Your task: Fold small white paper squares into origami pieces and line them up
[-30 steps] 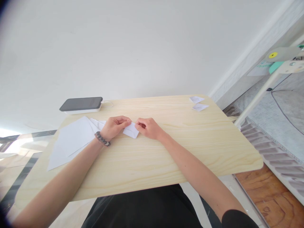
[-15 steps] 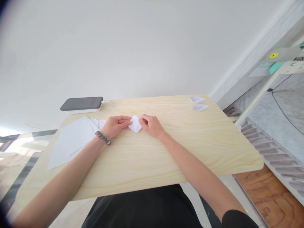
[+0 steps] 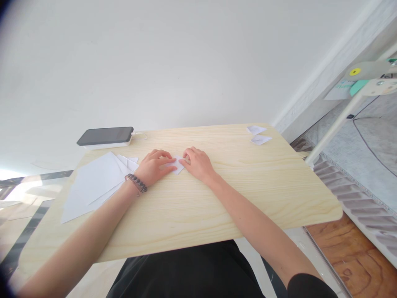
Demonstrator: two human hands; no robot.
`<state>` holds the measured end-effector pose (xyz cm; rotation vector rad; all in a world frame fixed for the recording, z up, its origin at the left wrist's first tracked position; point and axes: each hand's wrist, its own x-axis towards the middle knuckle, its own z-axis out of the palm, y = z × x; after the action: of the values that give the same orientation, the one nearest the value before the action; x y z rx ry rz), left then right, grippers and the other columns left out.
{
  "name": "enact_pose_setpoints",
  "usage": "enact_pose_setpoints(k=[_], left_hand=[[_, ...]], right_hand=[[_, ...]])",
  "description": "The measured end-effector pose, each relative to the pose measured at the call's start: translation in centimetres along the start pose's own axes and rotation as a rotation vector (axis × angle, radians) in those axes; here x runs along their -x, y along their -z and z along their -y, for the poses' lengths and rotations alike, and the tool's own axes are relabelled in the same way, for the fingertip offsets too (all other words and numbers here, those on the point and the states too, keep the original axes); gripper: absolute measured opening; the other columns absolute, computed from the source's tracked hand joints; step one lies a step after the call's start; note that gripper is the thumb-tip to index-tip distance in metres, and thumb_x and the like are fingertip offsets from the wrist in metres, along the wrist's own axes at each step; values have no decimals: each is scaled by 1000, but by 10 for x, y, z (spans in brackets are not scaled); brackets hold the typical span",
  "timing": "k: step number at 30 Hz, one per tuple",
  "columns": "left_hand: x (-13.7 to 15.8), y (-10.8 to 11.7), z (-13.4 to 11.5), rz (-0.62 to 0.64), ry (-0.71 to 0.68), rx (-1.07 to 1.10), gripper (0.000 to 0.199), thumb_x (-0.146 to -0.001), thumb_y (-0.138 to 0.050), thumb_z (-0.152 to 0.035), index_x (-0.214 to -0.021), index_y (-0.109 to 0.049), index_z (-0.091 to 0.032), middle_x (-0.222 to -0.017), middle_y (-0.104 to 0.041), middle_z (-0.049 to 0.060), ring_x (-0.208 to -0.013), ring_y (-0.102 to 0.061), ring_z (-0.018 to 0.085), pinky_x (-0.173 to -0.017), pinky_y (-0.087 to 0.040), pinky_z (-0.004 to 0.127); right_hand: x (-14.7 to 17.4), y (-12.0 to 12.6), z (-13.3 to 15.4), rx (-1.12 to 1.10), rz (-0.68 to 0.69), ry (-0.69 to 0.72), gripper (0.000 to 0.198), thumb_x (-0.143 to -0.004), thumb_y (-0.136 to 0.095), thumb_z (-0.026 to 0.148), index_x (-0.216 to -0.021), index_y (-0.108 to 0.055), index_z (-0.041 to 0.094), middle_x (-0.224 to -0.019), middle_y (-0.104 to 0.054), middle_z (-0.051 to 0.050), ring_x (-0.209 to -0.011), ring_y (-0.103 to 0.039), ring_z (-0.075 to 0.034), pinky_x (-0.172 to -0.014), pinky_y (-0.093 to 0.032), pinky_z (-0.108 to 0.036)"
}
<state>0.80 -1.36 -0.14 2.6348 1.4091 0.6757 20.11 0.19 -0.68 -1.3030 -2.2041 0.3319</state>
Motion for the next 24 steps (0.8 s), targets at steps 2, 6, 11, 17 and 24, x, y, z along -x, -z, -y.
enact_pose_setpoints(k=[2, 6, 11, 17, 24], left_hand=[[1, 1, -2, 9, -22, -53, 25, -80, -51, -40, -95, -65, -24, -97, -58, 3, -93, -48, 20, -81, -41, 35], [1, 3, -6, 28, -30, -100, 27, -83, -49, -37, -103, -61, -22, -96, -59, 4, -93, -48, 20, -81, -41, 34], [2, 4, -10, 10, 52, -164, 24, -83, -48, -35, -95, -62, -19, -97, -61, 4, -94, -50, 20, -77, -42, 32], [3, 5, -17, 17, 101, -281, 26, -86, -43, -36, -89, -64, -22, -99, -61, 3, -91, -51, 21, -70, -40, 34], [3, 9, -17, 43, 64, -294, 31, -84, -42, -42, -95, -63, -22, -105, -57, 5, -96, -49, 23, -72, -39, 35]], right_hand=[[0, 2, -2, -23, 28, 25, 14, -79, -52, 32, -83, -56, 19, -76, -56, -1, -72, -51, -12, -69, -37, -24], [1, 9, -7, -103, 81, 76, 13, -81, -51, 28, -87, -59, 19, -81, -56, 0, -69, -50, -10, -68, -37, -22], [2, 11, -9, -118, 91, 92, 15, -82, -49, 26, -88, -62, 21, -83, -56, 0, -66, -50, -8, -66, -38, -21], [1, 7, -6, -37, 54, 71, 21, -84, -45, 27, -89, -65, 21, -84, -57, -2, -68, -52, -9, -65, -38, -22], [1, 10, -9, 11, 96, 118, 26, -82, -49, 39, -97, -65, 25, -93, -54, -2, -79, -53, -12, -69, -40, -25]])
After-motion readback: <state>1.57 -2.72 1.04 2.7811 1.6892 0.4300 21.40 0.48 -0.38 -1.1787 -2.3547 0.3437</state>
